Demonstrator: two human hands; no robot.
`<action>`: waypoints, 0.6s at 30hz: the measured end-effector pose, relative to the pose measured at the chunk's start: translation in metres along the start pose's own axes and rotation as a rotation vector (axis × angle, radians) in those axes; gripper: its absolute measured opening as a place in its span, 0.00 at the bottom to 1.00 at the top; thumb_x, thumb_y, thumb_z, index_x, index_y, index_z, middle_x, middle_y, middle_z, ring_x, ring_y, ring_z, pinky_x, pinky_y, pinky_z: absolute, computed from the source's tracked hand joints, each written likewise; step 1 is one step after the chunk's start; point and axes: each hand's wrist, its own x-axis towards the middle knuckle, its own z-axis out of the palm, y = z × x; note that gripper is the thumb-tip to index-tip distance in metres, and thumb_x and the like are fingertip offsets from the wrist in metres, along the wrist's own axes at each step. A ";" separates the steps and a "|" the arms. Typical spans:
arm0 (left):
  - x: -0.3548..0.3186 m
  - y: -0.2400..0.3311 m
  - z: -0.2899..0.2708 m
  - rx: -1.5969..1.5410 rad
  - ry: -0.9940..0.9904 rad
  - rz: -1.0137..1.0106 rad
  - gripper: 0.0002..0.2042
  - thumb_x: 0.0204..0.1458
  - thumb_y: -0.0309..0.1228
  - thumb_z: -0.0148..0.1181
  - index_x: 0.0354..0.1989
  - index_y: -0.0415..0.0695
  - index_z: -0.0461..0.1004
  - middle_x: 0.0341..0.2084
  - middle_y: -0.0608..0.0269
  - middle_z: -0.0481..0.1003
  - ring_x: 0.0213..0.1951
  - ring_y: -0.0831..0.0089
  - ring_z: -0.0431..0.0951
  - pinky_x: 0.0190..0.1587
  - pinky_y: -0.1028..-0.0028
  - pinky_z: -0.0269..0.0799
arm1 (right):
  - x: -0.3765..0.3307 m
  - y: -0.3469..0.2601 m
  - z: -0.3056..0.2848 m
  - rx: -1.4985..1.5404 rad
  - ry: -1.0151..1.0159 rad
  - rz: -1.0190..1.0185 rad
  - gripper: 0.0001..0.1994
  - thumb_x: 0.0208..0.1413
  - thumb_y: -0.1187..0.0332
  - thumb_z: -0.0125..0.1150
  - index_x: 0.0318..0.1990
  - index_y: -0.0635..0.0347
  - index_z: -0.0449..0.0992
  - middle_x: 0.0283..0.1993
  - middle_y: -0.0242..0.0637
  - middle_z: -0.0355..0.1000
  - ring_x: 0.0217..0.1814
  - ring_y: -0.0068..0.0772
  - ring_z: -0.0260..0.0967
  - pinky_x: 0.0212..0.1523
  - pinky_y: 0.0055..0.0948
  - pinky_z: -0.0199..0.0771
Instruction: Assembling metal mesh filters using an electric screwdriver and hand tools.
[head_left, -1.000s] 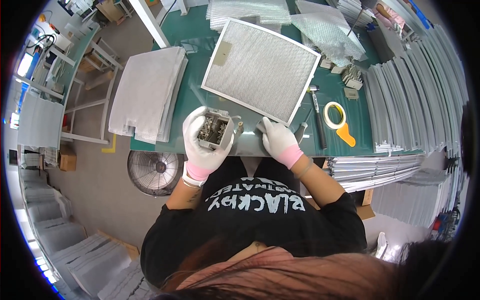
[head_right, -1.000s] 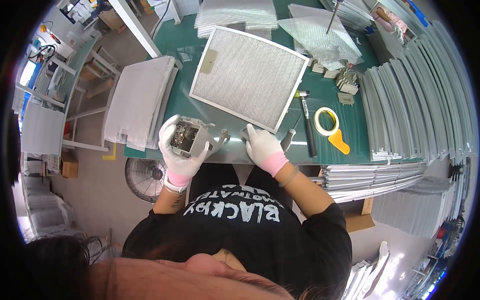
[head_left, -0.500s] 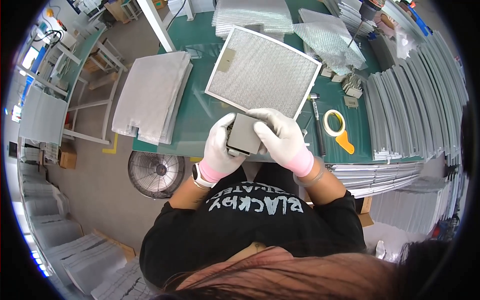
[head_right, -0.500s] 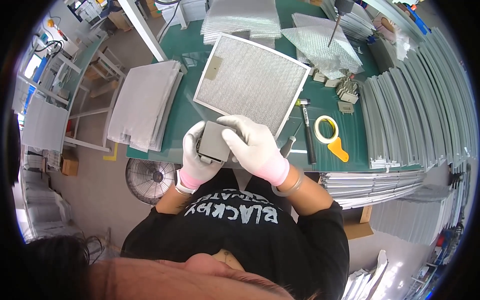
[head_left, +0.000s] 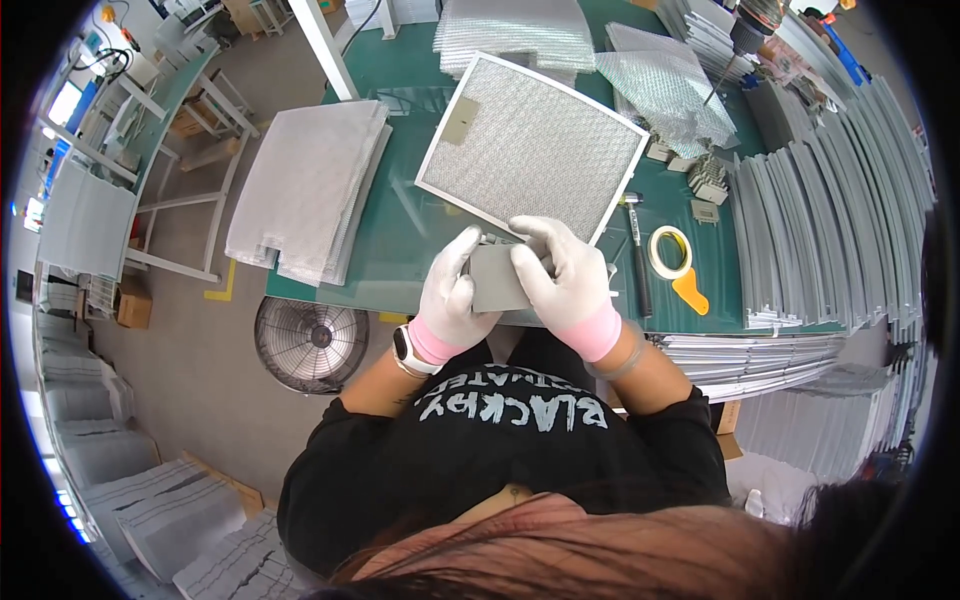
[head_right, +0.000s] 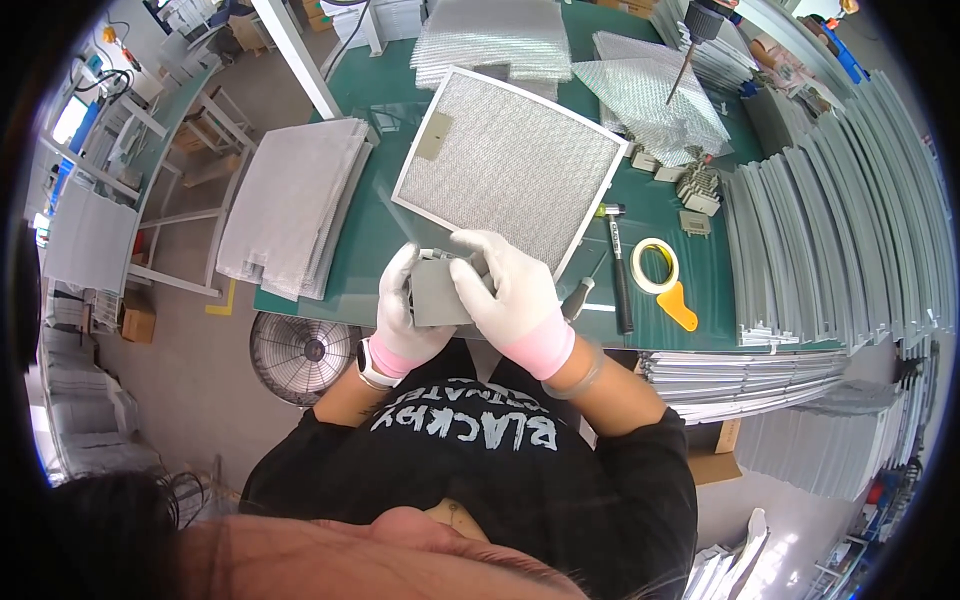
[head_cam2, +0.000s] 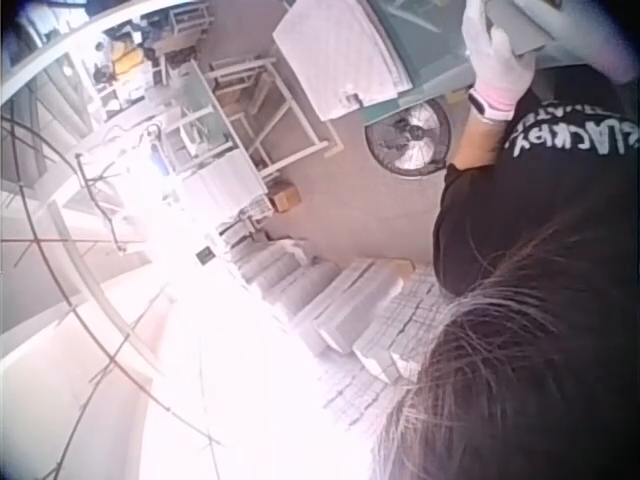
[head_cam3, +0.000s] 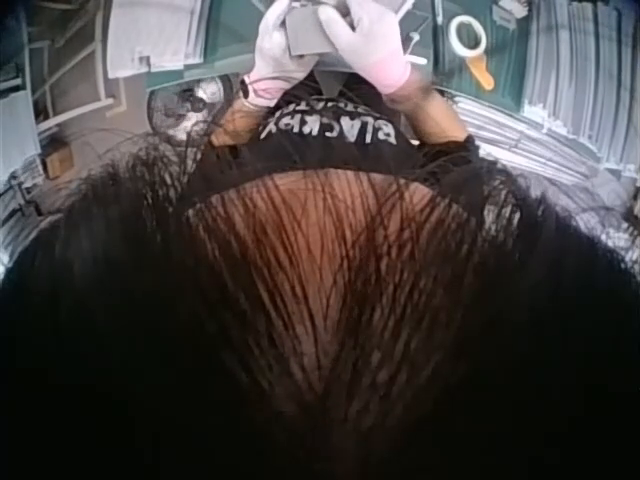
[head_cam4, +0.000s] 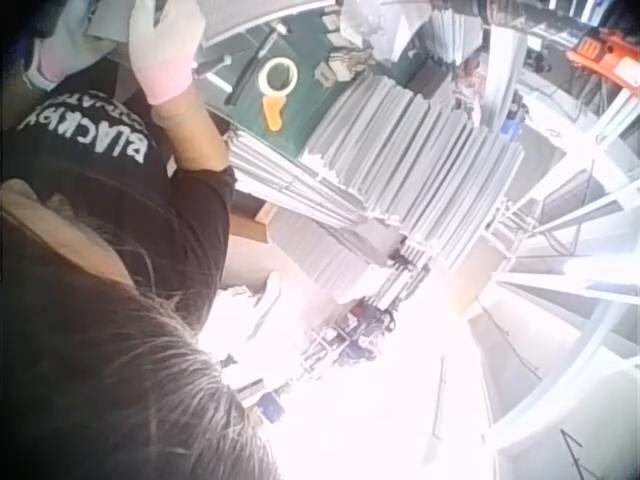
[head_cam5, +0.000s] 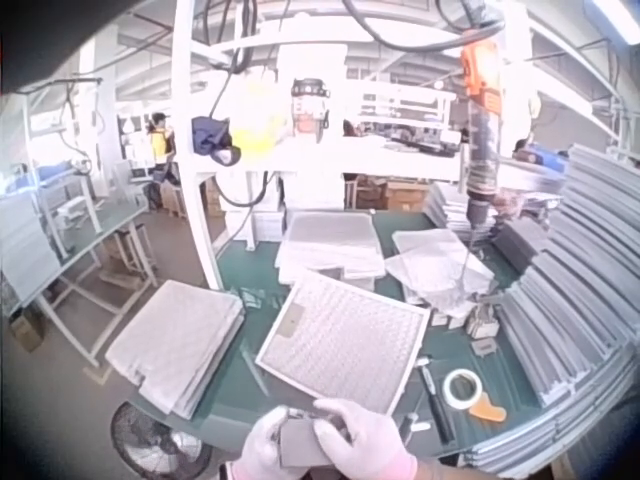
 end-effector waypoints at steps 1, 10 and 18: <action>0.001 0.002 -0.002 0.038 -0.044 -0.001 0.49 0.44 0.24 0.74 0.70 0.40 0.42 0.57 0.40 0.64 0.50 0.54 0.76 0.49 0.59 0.78 | -0.001 0.003 0.003 -0.001 0.000 -0.001 0.13 0.60 0.72 0.57 0.51 0.65 0.75 0.34 0.44 0.76 0.33 0.36 0.77 0.39 0.30 0.77; -0.001 0.013 0.002 0.068 -0.002 0.029 0.34 0.33 0.20 0.71 0.53 0.49 0.62 0.57 0.40 0.66 0.53 0.42 0.73 0.52 0.53 0.75 | -0.005 0.024 0.006 -0.041 0.177 -0.275 0.08 0.55 0.76 0.59 0.42 0.63 0.80 0.38 0.46 0.78 0.39 0.45 0.78 0.42 0.33 0.79; 0.003 0.013 -0.003 -0.018 0.044 -0.030 0.38 0.36 0.22 0.76 0.57 0.49 0.59 0.57 0.45 0.66 0.56 0.49 0.72 0.56 0.58 0.72 | 0.000 0.036 0.004 -0.013 0.097 -0.422 0.13 0.55 0.75 0.59 0.49 0.62 0.78 0.45 0.46 0.74 0.51 0.46 0.73 0.53 0.36 0.74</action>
